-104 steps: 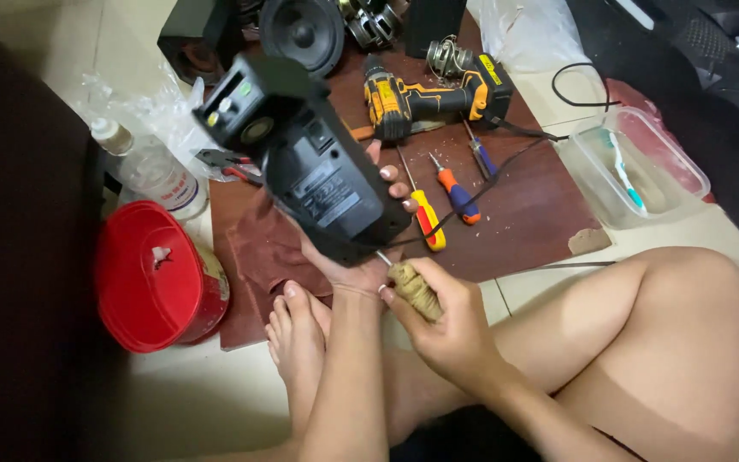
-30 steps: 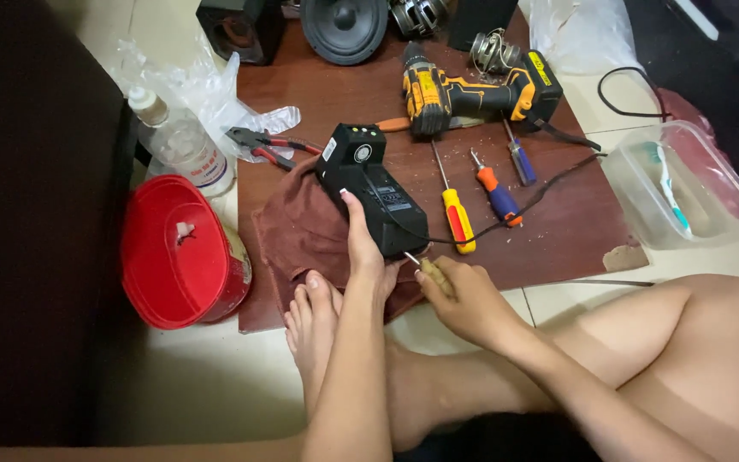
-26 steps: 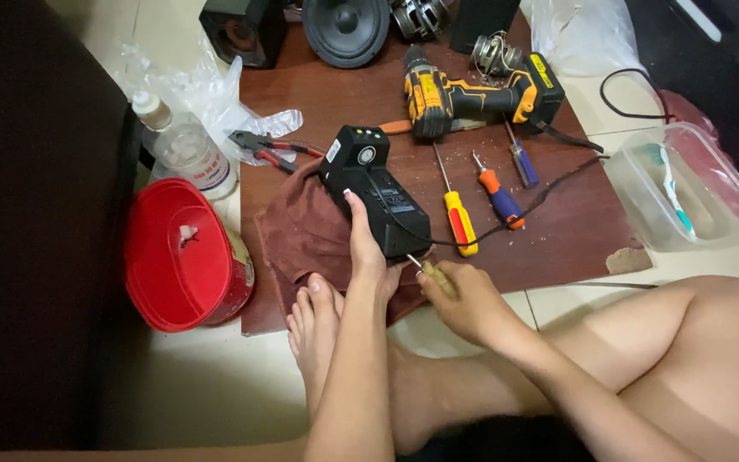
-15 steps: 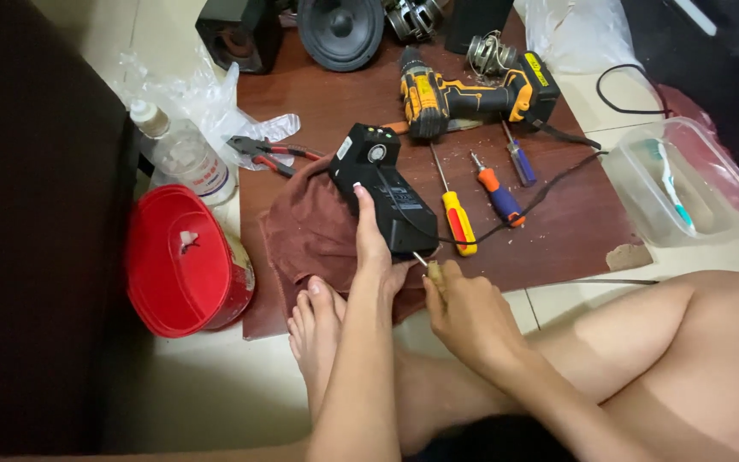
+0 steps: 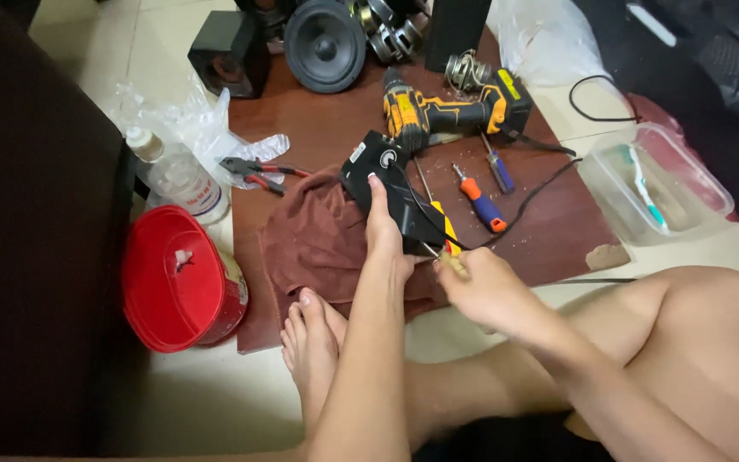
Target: Disassembling a black electronic component using manual screwdrivers and a power drill to loosen screws.
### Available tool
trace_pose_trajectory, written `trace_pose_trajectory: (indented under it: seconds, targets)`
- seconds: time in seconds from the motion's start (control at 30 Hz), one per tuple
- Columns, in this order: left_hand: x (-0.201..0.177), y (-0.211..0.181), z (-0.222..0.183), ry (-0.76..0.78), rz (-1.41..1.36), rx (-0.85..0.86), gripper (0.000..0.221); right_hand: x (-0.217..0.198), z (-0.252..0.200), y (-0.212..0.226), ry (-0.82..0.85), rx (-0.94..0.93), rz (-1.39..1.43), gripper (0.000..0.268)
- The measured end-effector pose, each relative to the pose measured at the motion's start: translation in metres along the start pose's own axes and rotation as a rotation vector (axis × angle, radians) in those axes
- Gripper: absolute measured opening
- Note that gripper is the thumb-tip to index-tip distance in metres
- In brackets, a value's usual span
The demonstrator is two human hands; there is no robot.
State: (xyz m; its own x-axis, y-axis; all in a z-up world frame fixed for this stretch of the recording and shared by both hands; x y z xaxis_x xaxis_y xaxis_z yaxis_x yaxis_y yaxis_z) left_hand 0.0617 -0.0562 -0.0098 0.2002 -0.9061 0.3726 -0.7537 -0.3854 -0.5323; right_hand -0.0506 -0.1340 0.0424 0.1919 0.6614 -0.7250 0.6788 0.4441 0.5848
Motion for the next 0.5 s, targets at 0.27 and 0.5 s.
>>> trace_pose_trajectory:
  seconds: [0.27,0.5]
  targets:
    - [0.017,0.001,-0.033,0.003,0.019,0.026,0.086,-0.019,-0.022,-0.004,-0.089,0.002,0.031,0.033]
    - [0.018,0.001,-0.033,-0.007,0.011,0.043,0.081,-0.033,-0.031,0.002,-0.120,-0.067,-0.131,0.035]
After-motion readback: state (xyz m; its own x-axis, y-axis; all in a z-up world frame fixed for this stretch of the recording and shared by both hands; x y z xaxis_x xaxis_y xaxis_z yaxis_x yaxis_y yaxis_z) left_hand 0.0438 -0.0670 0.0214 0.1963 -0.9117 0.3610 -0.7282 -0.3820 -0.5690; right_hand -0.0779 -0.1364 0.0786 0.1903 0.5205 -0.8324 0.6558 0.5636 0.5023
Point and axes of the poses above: each hand's wrist, its own z-axis towards the middle knuckle, its own x-axis out of the palm, y = z × x, the point moved 9 cm from there along z, towards the middle knuckle, and after that the axes turned 8 degrees about -y, right-handed, at the moved point
